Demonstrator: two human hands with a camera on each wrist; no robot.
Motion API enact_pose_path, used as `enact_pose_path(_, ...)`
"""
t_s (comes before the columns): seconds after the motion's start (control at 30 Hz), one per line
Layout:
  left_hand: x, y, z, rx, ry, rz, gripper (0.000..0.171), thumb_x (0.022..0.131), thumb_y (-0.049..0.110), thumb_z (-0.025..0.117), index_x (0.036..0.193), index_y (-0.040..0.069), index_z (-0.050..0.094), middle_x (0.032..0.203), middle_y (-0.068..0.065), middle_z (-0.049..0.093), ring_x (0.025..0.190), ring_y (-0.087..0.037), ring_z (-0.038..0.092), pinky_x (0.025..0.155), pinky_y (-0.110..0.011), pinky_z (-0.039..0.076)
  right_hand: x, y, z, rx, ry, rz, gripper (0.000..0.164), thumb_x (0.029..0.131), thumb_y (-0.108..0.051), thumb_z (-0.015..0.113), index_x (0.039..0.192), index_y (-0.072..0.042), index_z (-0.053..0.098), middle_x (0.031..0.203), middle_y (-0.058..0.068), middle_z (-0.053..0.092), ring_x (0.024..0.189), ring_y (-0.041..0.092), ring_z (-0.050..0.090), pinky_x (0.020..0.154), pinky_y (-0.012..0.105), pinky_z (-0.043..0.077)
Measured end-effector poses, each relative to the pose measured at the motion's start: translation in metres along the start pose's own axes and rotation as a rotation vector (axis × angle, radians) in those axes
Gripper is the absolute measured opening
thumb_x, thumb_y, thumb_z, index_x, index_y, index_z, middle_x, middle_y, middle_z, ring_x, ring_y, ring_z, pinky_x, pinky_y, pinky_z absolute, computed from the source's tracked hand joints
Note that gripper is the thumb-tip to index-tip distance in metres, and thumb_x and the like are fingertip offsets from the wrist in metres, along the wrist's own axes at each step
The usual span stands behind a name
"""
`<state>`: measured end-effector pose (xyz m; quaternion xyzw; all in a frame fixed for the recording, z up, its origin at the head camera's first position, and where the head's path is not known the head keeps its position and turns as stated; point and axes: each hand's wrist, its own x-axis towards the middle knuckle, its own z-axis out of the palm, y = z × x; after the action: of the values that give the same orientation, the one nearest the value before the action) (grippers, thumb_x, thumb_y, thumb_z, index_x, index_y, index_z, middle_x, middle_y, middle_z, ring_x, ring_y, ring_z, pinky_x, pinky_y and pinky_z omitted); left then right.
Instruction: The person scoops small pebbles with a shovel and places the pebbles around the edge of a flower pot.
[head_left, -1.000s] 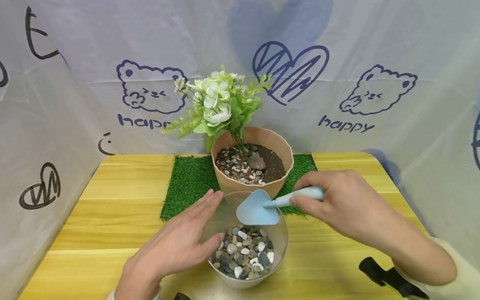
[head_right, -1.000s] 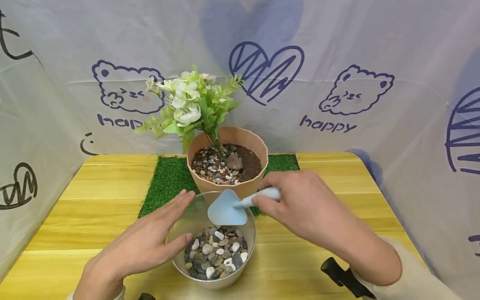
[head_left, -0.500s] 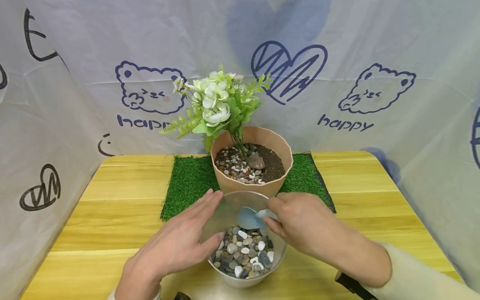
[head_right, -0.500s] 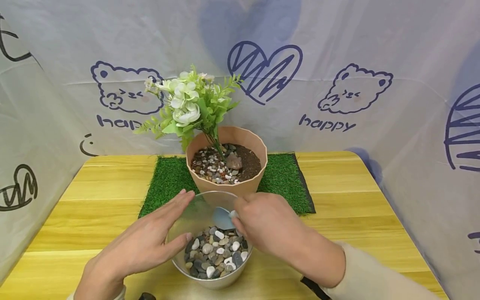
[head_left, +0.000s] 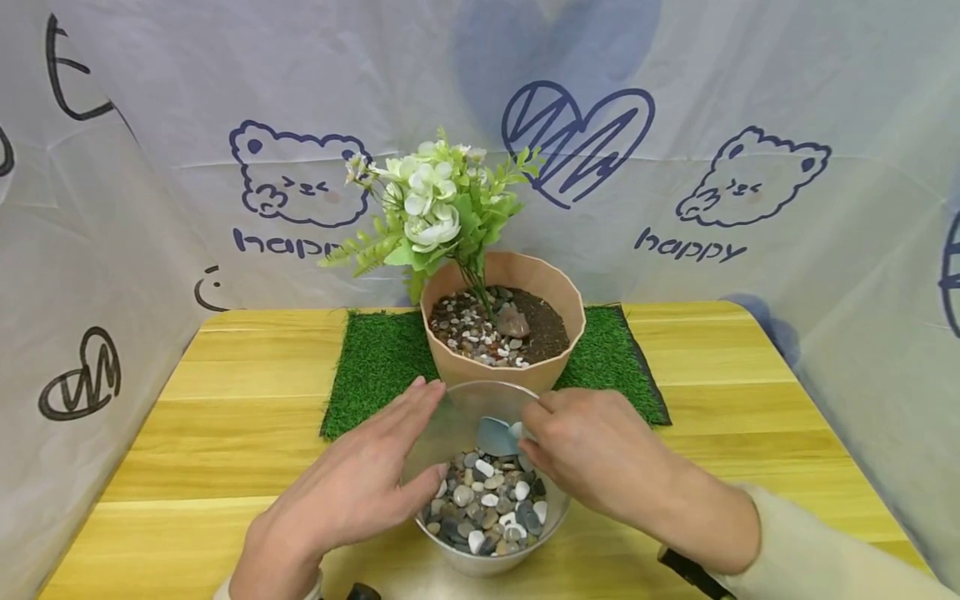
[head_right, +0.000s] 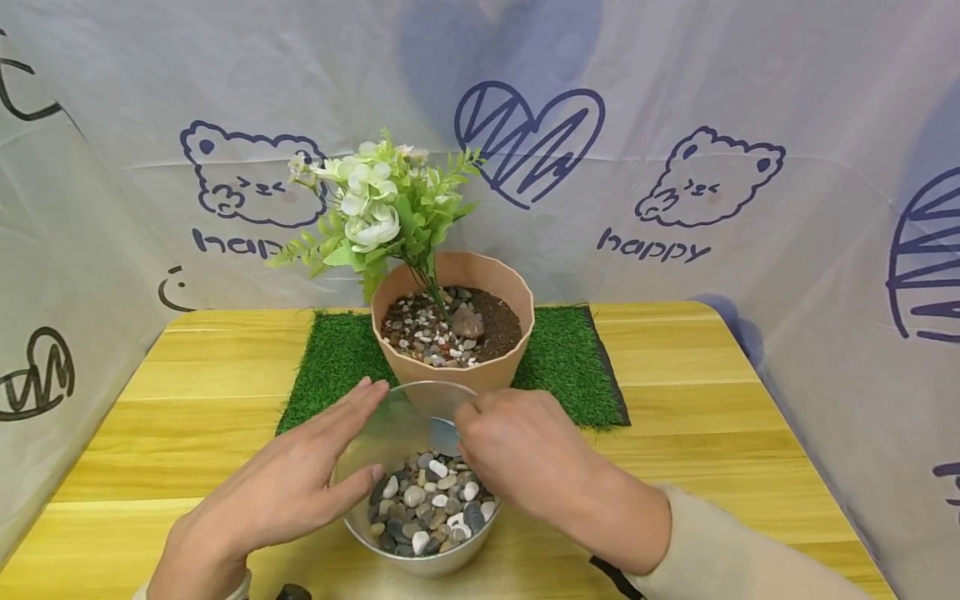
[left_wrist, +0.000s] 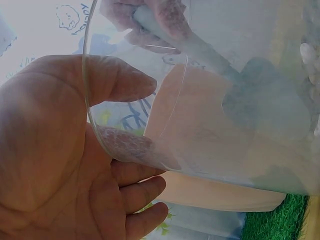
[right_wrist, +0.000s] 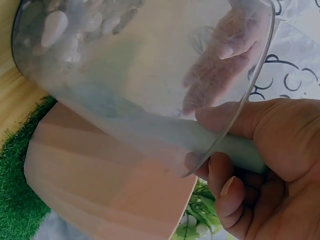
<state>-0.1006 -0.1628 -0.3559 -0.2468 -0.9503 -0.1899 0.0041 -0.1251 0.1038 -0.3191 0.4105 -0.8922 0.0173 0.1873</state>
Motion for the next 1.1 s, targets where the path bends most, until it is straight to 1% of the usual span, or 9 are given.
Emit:
enact_pose_path(0.13,0.000,0.000,0.000,0.002,0.000,-0.002,0.081,0.094,0.049,0.054,0.157,0.022,0.010,0.163,0.006,0.013,0.151,-0.012,0.013,0.121,-0.039,0.023,0.001,-0.001,-0.005,-0.040,-0.030,0.000,0.022,0.080,-0.031,0.077,0.073,-0.019,0.060,0.063,-0.010,0.056,0.054,0.006,0.049,0.044,0.020,0.043)
enact_pose_path(0.27,0.000,0.000,0.000,0.001,-0.005,-0.006,0.081,0.094,0.049,0.054,0.157,0.023,0.009,0.163,0.007,0.012,0.151,-0.013,0.013,0.121,-0.039,0.022,0.002,-0.004,-0.014,-0.053,-0.081,-0.006,0.023,0.078,-0.030,0.078,0.071,-0.018,0.061,0.062,-0.010,0.055,0.053,0.006,0.048,0.045,0.020,0.042)
enact_pose_path(0.5,0.001,0.000,0.000,0.006,-0.004,-0.007,0.080,0.095,0.049,0.053,0.157,0.022,0.010,0.163,0.006,0.012,0.150,-0.011,0.011,0.121,-0.038,0.022,0.004,-0.007,-0.025,-0.060,-0.169,-0.023,0.027,0.079,-0.032,0.076,0.067,-0.017,0.057,0.060,-0.008,0.053,0.051,0.009,0.048,0.044,0.025,0.043)
enact_pose_path(0.57,0.001,0.000,0.000,0.005,-0.003,-0.007,0.080,0.095,0.048,0.054,0.157,0.021,0.010,0.163,0.006,0.013,0.150,-0.011,0.012,0.122,-0.038,0.022,0.005,-0.007,-0.027,-0.037,-0.197,-0.027,0.027,0.079,-0.033,0.076,0.067,-0.018,0.057,0.059,-0.009,0.052,0.050,0.008,0.048,0.044,0.025,0.044)
enact_pose_path(0.67,0.001,0.000,0.000,0.004,-0.003,-0.008,0.080,0.095,0.048,0.053,0.157,0.022,0.011,0.163,0.007,0.013,0.150,-0.011,0.012,0.121,-0.038,0.022,0.007,-0.003,-0.030,0.025,-0.268,-0.021,0.029,0.081,-0.034,0.074,0.065,-0.021,0.054,0.058,-0.011,0.048,0.050,0.006,0.047,0.045,0.026,0.044)
enact_pose_path(0.73,0.001,0.000,0.000,0.003,-0.004,-0.008,0.079,0.095,0.049,0.053,0.157,0.022,0.011,0.163,0.007,0.013,0.150,-0.010,0.011,0.121,-0.038,0.023,0.008,0.001,-0.031,0.082,-0.316,-0.001,0.029,0.083,-0.033,0.072,0.065,-0.022,0.052,0.057,-0.013,0.046,0.050,0.004,0.045,0.046,0.025,0.043)
enact_pose_path(0.8,0.001,0.000,0.001,0.002,-0.005,-0.007,0.079,0.095,0.049,0.052,0.157,0.022,0.010,0.163,0.007,0.012,0.150,-0.010,0.011,0.121,-0.038,0.023,0.009,0.006,-0.030,0.130,-0.343,0.021,0.030,0.085,-0.032,0.070,0.064,-0.024,0.050,0.056,-0.015,0.043,0.050,0.003,0.042,0.048,0.024,0.041)
enact_pose_path(0.9,0.001,0.000,0.001,-0.001,-0.008,-0.010,0.079,0.095,0.049,0.052,0.157,0.022,0.010,0.163,0.007,0.012,0.150,-0.010,0.011,0.121,-0.038,0.022,0.010,0.012,-0.028,0.182,-0.351,0.039,0.031,0.087,-0.031,0.068,0.063,-0.025,0.049,0.055,-0.015,0.041,0.049,0.003,0.038,0.048,0.023,0.038)
enact_pose_path(1.1,0.001,0.000,0.001,0.001,-0.005,-0.019,0.078,0.095,0.048,0.052,0.157,0.022,0.011,0.163,0.007,0.013,0.150,-0.011,0.011,0.122,-0.038,0.022,0.012,0.015,-0.024,0.236,-0.355,0.045,0.034,0.087,-0.032,0.068,0.061,-0.025,0.047,0.052,-0.014,0.038,0.048,0.003,0.036,0.047,0.021,0.035)
